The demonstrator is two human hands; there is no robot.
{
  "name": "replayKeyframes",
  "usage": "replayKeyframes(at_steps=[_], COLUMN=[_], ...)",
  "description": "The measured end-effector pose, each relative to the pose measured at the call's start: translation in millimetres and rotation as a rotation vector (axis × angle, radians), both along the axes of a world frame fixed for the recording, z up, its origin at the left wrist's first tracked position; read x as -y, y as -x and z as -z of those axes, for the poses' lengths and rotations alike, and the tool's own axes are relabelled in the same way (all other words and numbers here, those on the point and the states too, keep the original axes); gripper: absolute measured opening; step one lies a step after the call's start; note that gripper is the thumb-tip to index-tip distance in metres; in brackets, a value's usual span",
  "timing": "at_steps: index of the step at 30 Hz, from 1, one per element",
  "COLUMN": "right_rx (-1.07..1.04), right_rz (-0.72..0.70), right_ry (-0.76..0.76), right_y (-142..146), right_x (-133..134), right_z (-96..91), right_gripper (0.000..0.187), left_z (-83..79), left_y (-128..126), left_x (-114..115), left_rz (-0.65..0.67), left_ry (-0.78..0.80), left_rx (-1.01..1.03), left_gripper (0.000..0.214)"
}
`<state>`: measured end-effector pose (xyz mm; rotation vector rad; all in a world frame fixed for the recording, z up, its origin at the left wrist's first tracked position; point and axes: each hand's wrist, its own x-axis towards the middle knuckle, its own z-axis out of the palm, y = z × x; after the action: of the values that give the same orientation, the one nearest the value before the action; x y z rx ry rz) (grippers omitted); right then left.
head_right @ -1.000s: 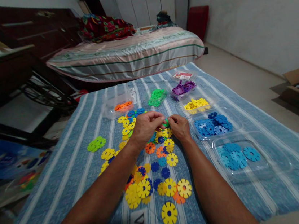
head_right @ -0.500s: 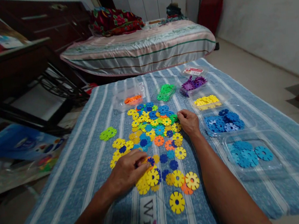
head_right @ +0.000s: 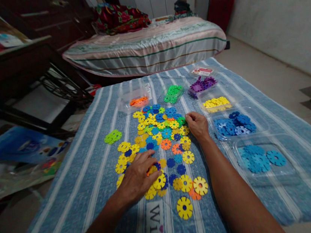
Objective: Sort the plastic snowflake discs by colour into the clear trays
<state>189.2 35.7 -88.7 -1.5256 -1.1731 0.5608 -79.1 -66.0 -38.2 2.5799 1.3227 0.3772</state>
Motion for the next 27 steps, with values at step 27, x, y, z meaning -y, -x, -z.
replayKeyframes(at_steps=[27], right_rx=[0.002], right_rz=[-0.002], right_ry=[-0.022], right_y=[-1.3], right_x=[-1.5], right_z=[-0.5], right_gripper=[0.029], left_z=[-16.8], left_y=[-55.6], left_x=[69.0], left_rz=[0.281], left_ry=[0.395], left_rx=[-0.178], left_gripper=[0.020])
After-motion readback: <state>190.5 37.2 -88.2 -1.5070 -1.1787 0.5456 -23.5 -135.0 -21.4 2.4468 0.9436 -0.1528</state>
